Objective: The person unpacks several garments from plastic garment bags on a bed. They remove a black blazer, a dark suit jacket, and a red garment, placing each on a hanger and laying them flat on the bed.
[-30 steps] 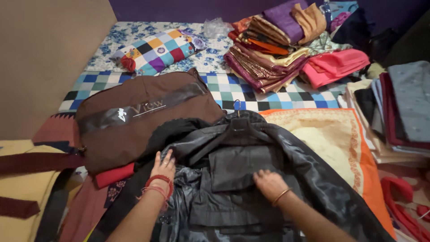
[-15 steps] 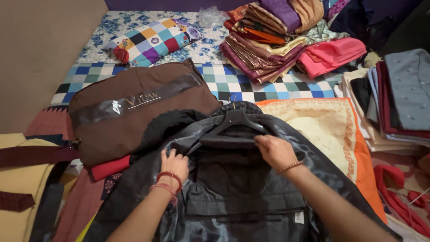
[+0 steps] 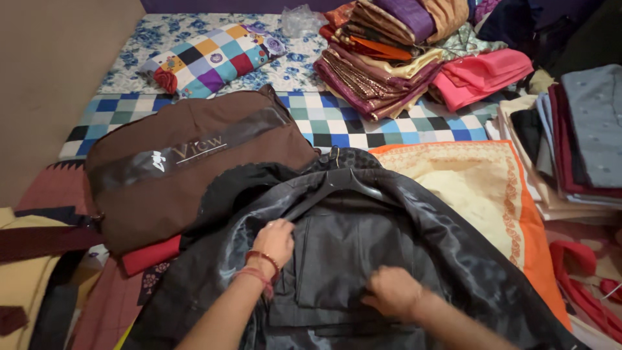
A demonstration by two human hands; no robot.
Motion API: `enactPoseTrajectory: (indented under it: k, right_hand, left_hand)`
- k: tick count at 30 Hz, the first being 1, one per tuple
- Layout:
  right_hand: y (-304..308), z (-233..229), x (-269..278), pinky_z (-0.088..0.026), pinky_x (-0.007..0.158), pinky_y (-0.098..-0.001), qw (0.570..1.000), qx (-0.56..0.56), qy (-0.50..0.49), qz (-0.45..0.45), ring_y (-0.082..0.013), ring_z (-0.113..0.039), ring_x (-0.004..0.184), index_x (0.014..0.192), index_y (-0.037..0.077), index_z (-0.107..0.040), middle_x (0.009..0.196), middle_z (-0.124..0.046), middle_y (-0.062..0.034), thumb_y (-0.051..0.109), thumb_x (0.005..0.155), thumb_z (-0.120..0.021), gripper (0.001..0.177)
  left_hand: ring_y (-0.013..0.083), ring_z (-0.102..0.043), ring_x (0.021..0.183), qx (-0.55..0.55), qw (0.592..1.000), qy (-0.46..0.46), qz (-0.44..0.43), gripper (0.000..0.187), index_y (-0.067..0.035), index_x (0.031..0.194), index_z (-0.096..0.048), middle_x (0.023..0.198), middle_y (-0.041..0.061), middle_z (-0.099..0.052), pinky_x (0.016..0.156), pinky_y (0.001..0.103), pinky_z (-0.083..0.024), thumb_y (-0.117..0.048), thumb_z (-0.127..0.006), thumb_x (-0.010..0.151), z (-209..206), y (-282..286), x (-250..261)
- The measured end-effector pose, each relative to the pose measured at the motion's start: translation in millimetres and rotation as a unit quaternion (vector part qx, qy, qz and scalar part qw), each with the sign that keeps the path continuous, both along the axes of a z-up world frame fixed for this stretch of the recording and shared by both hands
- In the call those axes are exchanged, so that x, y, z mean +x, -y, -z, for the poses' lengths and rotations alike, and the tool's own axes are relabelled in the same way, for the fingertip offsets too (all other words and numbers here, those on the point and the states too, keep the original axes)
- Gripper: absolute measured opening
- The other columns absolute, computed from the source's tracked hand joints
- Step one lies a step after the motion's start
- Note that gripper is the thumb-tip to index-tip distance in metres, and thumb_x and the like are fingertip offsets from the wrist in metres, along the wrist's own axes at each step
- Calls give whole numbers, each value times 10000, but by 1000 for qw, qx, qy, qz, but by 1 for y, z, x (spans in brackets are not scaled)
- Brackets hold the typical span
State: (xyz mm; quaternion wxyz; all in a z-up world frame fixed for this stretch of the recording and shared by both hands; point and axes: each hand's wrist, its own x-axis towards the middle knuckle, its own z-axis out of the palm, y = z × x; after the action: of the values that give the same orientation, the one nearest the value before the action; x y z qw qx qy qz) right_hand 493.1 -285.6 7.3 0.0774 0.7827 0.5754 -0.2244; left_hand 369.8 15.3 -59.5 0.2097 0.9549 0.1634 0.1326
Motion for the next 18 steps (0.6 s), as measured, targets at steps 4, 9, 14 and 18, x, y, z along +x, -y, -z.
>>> enactPoseTrajectory:
  k: [4,9,14,18]
  right_hand:
    - [-55,-15,35,-495,1009,-449,993,-13,30,113,-295,-623,1215,1135,183,-691,1212,-697,-93,536,990,-567,401]
    - [-67,2,45,-249,1143,-622,985,15,157,69,-382,-234,1488,1567,262,-263,1668,-221,-145,603,899,-584,816]
    - [-57,20,30,-163,1200,-642,979,-116,126,115,-420,-81,1559,1654,270,-45,1706,-32,-190,614,1002,-492,862]
    - [-45,20,14,-141,1206,-661,980,-145,122,68,-429,-79,1563,1657,243,-89,1708,-51,-225,603,1023,-464,820]
  left_hand:
    - [368,-380,1400,58,990,-105,75,598,-127,1383,-517,1500,127,-427,1083,530,-374,-319,-704,848,0,33,29]
    - [395,-83,1550,70,956,-255,123,924,-199,1595,-253,1698,105,-44,1192,630,-162,-508,-731,868,-6,69,32]
    - [411,-50,1556,48,906,-400,133,970,-246,1610,-289,1732,115,8,1214,631,-123,-464,-796,812,12,75,33]
    - [426,-250,1526,86,905,-393,142,578,-114,1368,-653,1589,173,-409,1209,643,-205,-446,-729,901,15,67,38]
